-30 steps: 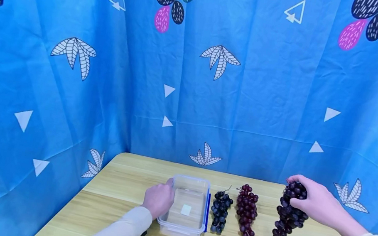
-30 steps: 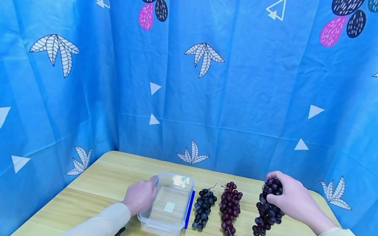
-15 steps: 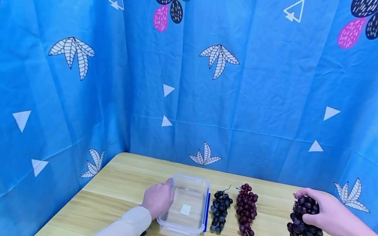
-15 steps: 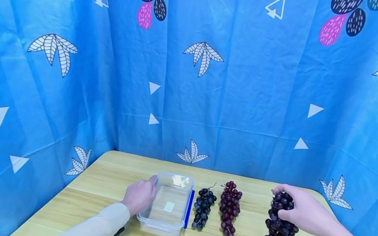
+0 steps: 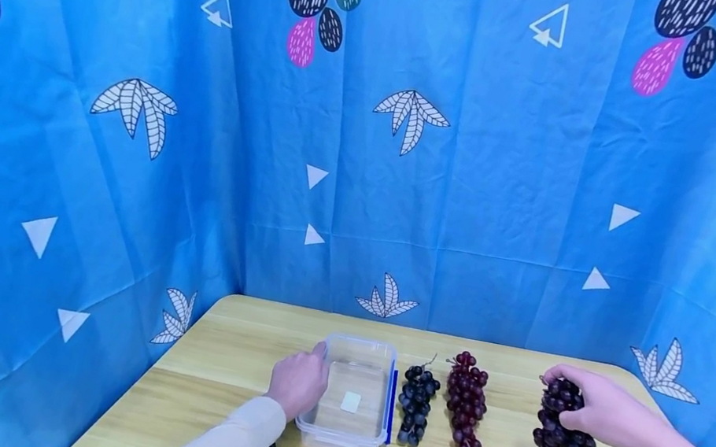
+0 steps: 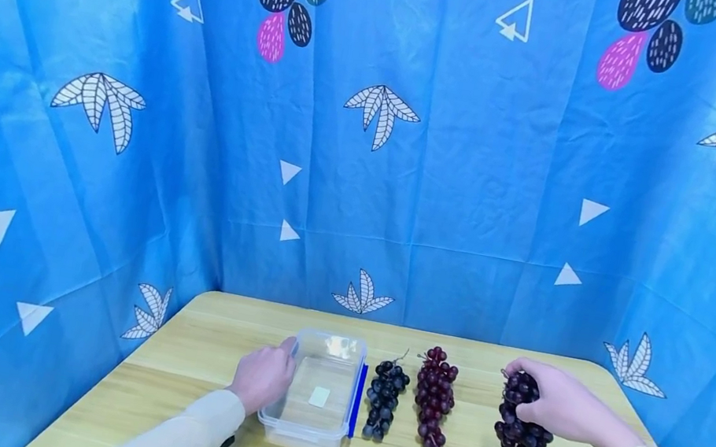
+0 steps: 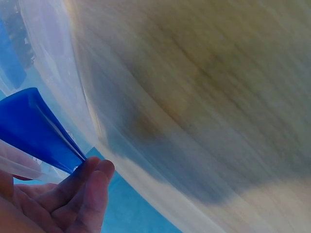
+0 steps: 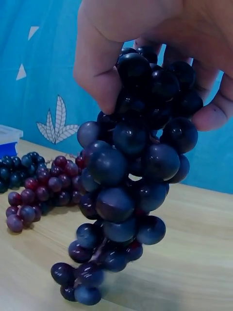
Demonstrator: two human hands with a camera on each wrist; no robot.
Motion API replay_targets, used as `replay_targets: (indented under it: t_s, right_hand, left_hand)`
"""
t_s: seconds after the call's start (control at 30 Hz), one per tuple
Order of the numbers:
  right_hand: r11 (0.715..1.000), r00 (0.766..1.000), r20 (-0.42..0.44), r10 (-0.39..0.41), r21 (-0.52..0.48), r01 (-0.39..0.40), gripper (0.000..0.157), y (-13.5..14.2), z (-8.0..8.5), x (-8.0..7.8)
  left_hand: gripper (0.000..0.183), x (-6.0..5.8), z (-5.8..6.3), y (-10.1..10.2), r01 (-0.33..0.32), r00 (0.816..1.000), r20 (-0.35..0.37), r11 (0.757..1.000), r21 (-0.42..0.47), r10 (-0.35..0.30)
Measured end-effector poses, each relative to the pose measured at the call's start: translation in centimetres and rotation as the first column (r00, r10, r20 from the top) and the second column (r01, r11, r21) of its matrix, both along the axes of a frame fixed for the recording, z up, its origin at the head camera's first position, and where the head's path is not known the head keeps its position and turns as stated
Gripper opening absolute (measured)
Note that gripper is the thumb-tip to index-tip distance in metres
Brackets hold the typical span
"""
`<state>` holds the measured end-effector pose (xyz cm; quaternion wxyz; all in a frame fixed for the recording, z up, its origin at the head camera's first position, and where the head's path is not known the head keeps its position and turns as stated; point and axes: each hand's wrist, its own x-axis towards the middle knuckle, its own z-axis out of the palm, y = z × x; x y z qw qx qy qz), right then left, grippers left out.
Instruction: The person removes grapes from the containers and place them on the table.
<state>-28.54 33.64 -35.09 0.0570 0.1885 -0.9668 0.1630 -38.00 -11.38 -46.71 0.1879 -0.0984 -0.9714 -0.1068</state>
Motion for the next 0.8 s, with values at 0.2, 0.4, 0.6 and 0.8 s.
replay_targets:
  t_s: [0.2,0.4,0.6,0.8]
  right_hand:
    - [0.999,0.999,0.023,0.024,-0.046,-0.023,0.050,-0.6,-0.7,-1.4]
    - [0.998,1.000,0.022,0.020,-0.062,-0.019,0.050,-1.0,-1.4,-3.1]
    - [0.996,0.998,0.055,0.026,-0.088,-0.021,0.052,-1.0,-2.5,-4.7]
    - [0.995,0.997,0.067,0.032,-0.102,-0.025,0.056,-0.7,-3.2,-6.6]
  left_hand:
    - [0.044,0.1,0.1,0.1,-0.006,1.000,-0.006,1.000,0.001,0.006]
    - [0.045,0.0,0.3,0.0,-0.009,1.000,-0.009,1.000,-0.010,0.009]
    - [0.046,-0.1,0.3,0.0,-0.012,1.000,0.009,1.000,-0.004,0.012]
    - [0.046,-0.1,0.3,0.1,-0.002,1.000,0.002,1.000,0.004,0.002]
